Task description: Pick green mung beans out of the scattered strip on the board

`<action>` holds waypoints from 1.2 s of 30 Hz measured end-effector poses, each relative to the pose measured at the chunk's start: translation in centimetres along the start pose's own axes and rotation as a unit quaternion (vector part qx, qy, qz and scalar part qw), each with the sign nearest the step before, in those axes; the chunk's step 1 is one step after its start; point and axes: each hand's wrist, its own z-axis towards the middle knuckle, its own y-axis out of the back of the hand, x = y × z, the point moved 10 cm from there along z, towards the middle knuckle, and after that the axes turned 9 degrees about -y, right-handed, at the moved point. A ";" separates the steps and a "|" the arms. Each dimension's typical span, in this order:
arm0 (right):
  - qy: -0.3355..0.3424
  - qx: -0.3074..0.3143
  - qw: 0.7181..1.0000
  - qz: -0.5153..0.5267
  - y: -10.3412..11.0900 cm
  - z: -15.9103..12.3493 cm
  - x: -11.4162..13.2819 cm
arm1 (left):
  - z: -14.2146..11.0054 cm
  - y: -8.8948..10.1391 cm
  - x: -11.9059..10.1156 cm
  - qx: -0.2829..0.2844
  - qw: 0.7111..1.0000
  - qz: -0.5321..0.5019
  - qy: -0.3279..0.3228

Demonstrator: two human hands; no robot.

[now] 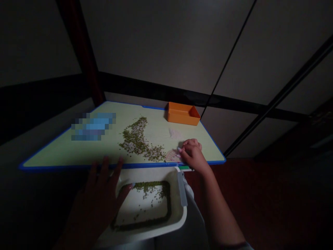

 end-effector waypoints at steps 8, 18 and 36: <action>0.011 0.001 1.000 0.026 0.3 -0.4 0.7 | -0.1 0.4 -0.7 0.023 0.999 0.041 0.008; 0.022 0.000 0.997 0.075 0.3 -0.2 0.5 | 0.0 0.5 -0.4 0.031 0.998 0.041 0.021; 0.032 -0.018 0.997 0.063 0.1 0.1 0.6 | 0.2 0.7 -0.9 0.057 0.997 0.053 0.025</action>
